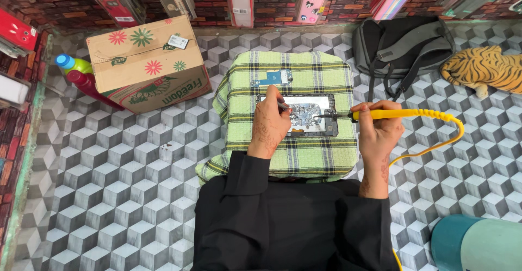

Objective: The person uses a yellow soldering iron to work on the exposed circuit board of a disassembled smartphone placed on a plaid cloth. The hands hold the device steady while applying the soldering iron to various points on the board.

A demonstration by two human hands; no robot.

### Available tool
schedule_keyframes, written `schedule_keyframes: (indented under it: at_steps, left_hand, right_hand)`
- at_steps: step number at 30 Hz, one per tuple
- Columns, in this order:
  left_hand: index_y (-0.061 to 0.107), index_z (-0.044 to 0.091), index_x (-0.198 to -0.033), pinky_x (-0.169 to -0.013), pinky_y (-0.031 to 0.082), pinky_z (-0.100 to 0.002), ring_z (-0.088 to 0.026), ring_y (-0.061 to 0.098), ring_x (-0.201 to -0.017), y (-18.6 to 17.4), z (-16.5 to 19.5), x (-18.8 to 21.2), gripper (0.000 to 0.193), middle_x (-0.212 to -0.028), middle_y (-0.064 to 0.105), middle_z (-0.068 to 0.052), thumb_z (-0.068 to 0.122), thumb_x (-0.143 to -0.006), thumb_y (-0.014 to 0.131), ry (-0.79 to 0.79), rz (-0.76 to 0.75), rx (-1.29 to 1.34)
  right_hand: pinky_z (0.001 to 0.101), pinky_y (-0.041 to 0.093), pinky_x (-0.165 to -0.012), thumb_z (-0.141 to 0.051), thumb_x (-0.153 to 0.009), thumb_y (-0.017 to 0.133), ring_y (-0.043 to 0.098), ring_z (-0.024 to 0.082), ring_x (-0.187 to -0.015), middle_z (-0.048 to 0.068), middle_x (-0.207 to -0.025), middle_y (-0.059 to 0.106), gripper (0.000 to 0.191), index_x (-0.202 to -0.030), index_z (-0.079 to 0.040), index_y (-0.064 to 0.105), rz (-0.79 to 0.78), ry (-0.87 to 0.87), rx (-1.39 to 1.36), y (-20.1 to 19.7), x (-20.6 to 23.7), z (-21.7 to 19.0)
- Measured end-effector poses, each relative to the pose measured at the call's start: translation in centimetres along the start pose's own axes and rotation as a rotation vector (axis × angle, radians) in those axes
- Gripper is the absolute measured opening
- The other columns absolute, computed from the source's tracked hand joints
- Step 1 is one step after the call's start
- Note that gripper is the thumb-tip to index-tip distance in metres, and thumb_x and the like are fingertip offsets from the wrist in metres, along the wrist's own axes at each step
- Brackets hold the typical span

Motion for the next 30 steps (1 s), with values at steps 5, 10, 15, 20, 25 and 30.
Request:
schedule_keyframes:
  at_steps: [5, 10, 15, 20, 25, 30]
  left_hand:
    - [0.044, 0.005, -0.101, -0.072, 0.058, -0.042, -0.028, 0.078, -0.085, -0.04, 0.0, 0.05, 0.032, -0.085, 0.072, -0.015, -0.003, -0.086, 0.072, 0.001, 0.0, 0.016]
    - [0.044, 0.005, -0.101, -0.072, 0.057, -0.042, -0.028, 0.077, -0.084, 0.01, -0.05, -0.06, 0.033, -0.085, 0.072, -0.015, -0.003, -0.086, 0.072, -0.003, 0.001, 0.0]
    - [0.045, 0.006, -0.101, -0.072, 0.057, -0.042, -0.028, 0.078, -0.084, 0.04, -0.14, 0.0, 0.033, -0.085, 0.072, -0.015, -0.003, -0.085, 0.072, -0.002, 0.002, 0.01]
    - [0.045, 0.005, -0.101, -0.071, 0.057, -0.043, -0.029, 0.077, -0.083, 0.1, -0.21, -0.02, 0.034, -0.084, 0.072, -0.015, -0.002, -0.085, 0.074, 0.009, 0.019, -0.006]
    - [0.045, 0.005, -0.101, -0.071, 0.057, -0.043, -0.03, 0.077, -0.083, 0.11, -0.21, 0.01, 0.034, -0.084, 0.072, -0.015, -0.003, -0.084, 0.074, 0.017, 0.022, -0.002]
    - [0.044, 0.005, -0.1, -0.07, 0.057, -0.042, -0.028, 0.078, -0.084, 0.03, -0.21, -0.02, 0.033, -0.084, 0.071, -0.015, -0.002, -0.086, 0.073, 0.017, 0.008, 0.01]
  right_hand:
    - [0.0297, 0.058, -0.084, 0.006, -0.11, 0.062, 0.072, 0.019, -0.095, 0.011, -0.098, 0.066, 0.016, -0.111, 0.0, 0.047, 0.004, -0.004, 0.015, -0.19, -0.11, -0.16]
    - [0.0295, 0.058, -0.084, 0.006, -0.11, 0.062, 0.072, 0.019, -0.095, 0.012, -0.098, 0.066, 0.016, -0.112, 0.0, 0.046, 0.009, -0.02, 0.035, -0.28, -0.18, -0.11]
    - [0.0284, 0.056, -0.081, 0.006, -0.11, 0.062, 0.072, 0.018, -0.093, 0.012, -0.097, 0.066, 0.016, -0.111, 0.0, 0.047, 0.003, -0.005, 0.03, -0.15, -0.01, -0.07]
    - [0.0273, 0.055, -0.081, 0.005, -0.11, 0.063, 0.07, 0.017, -0.091, 0.013, -0.098, 0.07, 0.016, -0.112, 0.0, 0.047, 0.019, 0.0, 0.07, -0.32, -0.04, -0.14]
    - [0.0278, 0.056, -0.083, 0.005, -0.11, 0.063, 0.071, 0.017, -0.093, 0.013, -0.098, 0.068, 0.016, -0.112, 0.0, 0.047, 0.011, -0.006, 0.045, -0.28, -0.05, -0.15]
    - [0.0289, 0.058, -0.083, 0.004, -0.11, 0.063, 0.072, 0.018, -0.094, 0.012, -0.098, 0.066, 0.017, -0.111, 0.0, 0.047, 0.008, 0.006, 0.029, -0.28, -0.06, -0.04]
Point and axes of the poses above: each hand's wrist, its own x-axis away from the middle knuckle, its own y-axis out of the palm, z = x × y, the point moved 5 cm from there along -x, towards the middle knuckle
